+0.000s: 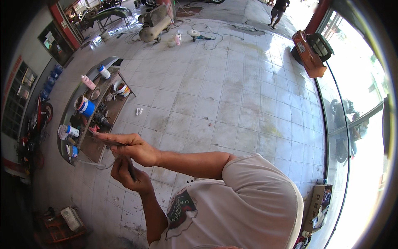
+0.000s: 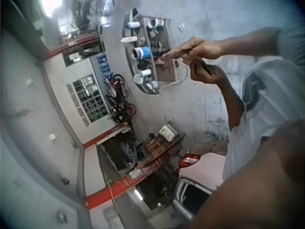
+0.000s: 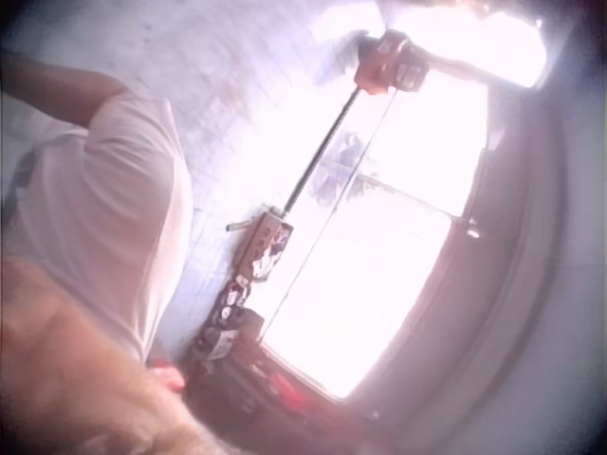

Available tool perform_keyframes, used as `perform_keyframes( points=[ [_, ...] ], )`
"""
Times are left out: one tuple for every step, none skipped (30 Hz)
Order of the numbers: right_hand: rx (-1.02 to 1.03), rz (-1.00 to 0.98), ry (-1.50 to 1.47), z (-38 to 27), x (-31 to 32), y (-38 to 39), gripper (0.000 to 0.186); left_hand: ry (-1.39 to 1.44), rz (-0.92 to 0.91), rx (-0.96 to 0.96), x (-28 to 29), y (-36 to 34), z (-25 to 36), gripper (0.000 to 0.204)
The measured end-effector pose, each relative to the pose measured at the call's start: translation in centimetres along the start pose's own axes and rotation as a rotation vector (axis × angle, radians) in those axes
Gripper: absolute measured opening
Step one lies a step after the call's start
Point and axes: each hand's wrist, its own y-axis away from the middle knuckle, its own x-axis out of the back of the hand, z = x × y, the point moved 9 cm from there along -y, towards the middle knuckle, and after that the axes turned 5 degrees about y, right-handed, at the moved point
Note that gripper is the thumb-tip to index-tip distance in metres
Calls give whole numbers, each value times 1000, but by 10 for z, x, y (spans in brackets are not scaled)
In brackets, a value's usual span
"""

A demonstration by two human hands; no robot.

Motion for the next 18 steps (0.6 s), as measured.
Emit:
perform_keyframes(
  points=[
    [10, -3, 42, -3, 3, 3, 54, 11, 16, -7, -6, 0, 1, 26],
    [2, 9, 45, -4, 7, 5, 54, 53, 23, 2, -9, -4, 2, 25],
    [-7, 19, 47, -6, 11, 9, 53, 94, 31, 11, -11, -10, 4, 24],
    [-17, 28, 48, -8, 14, 12, 53, 132, 40, 22, -13, -15, 5, 24],
    [-39, 37, 20, -9, 14, 15, 53, 136, 40, 23, -12, -17, 4, 23],
    [-63, 44, -9, -10, 13, 18, 53, 138, 42, 25, -10, -20, 2, 22],
    [-87, 49, -39, -11, 12, 21, 53, 138, 44, 27, -8, -23, 0, 22],
    [-90, 54, -61, -14, 12, 23, 52, 144, 51, 25, -5, -25, 0, 20],
    [-94, 58, -83, -16, 11, 26, 50, 150, 59, 23, -1, -27, -1, 19],
    [-99, 61, -105, -15, 10, 27, 49, 154, 67, 22, 2, -29, -1, 18],
    [-114, 43, -65, -10, 6, 28, 50, 128, 70, 53, 8, -30, -5, 17],
    [-130, 23, -26, -4, 3, 31, 50, 101, 73, 84, 15, -31, -9, 16],
    [-145, 2, 14, 4, -2, 34, 51, 73, 78, 116, 21, -33, -14, 15],
    [-202, -98, 17, 19, -17, 42, 51, 42, 140, 140, 35, -37, -23, 13],
    [-252, -195, 21, 35, -30, 52, 51, 7, 166, 139, 47, -49, -27, 14],
    [-302, -294, 24, 51, -45, 65, 51, -30, 193, 137, 59, -61, -29, 16],
    [-261, -240, -5, 61, -48, 71, 49, 23, 216, 221, 68, -64, -40, 19],
    [-495, -263, 187, 80, -36, 70, 48, 12, 222, 161, 77, -65, -36, 19]
  ],
)
